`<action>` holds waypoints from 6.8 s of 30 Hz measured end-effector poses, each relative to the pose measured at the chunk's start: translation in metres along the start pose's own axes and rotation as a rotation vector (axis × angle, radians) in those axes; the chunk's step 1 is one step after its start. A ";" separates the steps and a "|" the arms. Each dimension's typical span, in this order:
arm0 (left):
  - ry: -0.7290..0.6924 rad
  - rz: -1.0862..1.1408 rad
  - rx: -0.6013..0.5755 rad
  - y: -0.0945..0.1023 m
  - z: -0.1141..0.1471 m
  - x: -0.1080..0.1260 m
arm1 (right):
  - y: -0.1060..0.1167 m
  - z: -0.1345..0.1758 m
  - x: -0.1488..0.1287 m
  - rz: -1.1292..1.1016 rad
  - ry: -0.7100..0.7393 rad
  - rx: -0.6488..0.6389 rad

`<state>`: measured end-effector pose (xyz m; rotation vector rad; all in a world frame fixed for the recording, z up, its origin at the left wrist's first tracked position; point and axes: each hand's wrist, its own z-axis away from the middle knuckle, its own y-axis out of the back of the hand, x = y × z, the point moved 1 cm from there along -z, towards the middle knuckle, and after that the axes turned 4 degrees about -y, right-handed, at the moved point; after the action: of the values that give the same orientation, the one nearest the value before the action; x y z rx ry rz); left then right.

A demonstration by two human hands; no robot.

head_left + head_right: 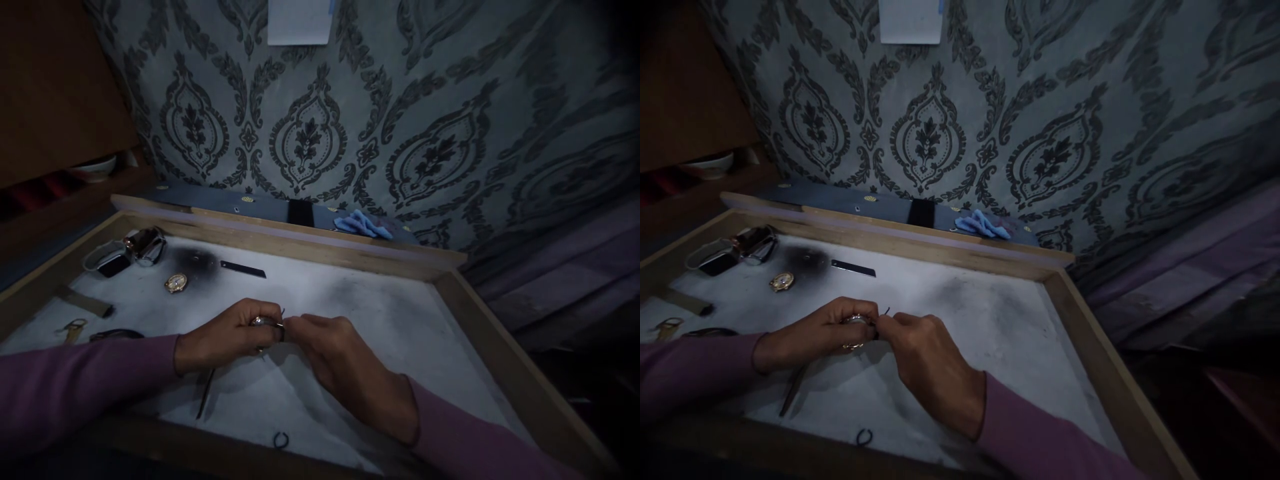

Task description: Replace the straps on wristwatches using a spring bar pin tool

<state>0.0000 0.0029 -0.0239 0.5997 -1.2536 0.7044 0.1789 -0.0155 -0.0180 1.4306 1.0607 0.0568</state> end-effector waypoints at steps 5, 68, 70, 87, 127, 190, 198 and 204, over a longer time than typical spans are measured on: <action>-0.015 -0.039 0.007 -0.001 0.000 -0.001 | -0.003 0.001 0.000 0.224 0.060 -0.009; 0.018 0.062 -0.012 0.004 -0.001 0.000 | 0.002 -0.003 0.006 -0.418 -0.229 0.021; 0.013 0.069 -0.012 0.004 0.000 -0.001 | 0.001 -0.003 0.006 -0.407 -0.224 0.029; -0.009 0.060 -0.014 0.004 -0.001 -0.002 | -0.002 -0.001 0.005 -0.321 -0.157 0.109; 0.005 0.052 -0.020 0.004 -0.001 0.002 | 0.000 -0.002 0.003 -0.341 -0.178 0.096; 0.018 0.051 -0.019 0.003 -0.001 0.004 | -0.001 -0.002 0.004 -0.345 -0.165 0.091; -0.001 0.062 -0.016 0.004 -0.002 0.003 | -0.001 -0.003 0.004 -0.358 -0.164 0.109; -0.007 0.050 -0.028 0.004 -0.002 0.004 | -0.002 -0.002 0.005 -0.347 -0.173 0.091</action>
<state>-0.0011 0.0070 -0.0206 0.5492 -1.2872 0.7258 0.1791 -0.0113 -0.0221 1.2876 1.1634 -0.3634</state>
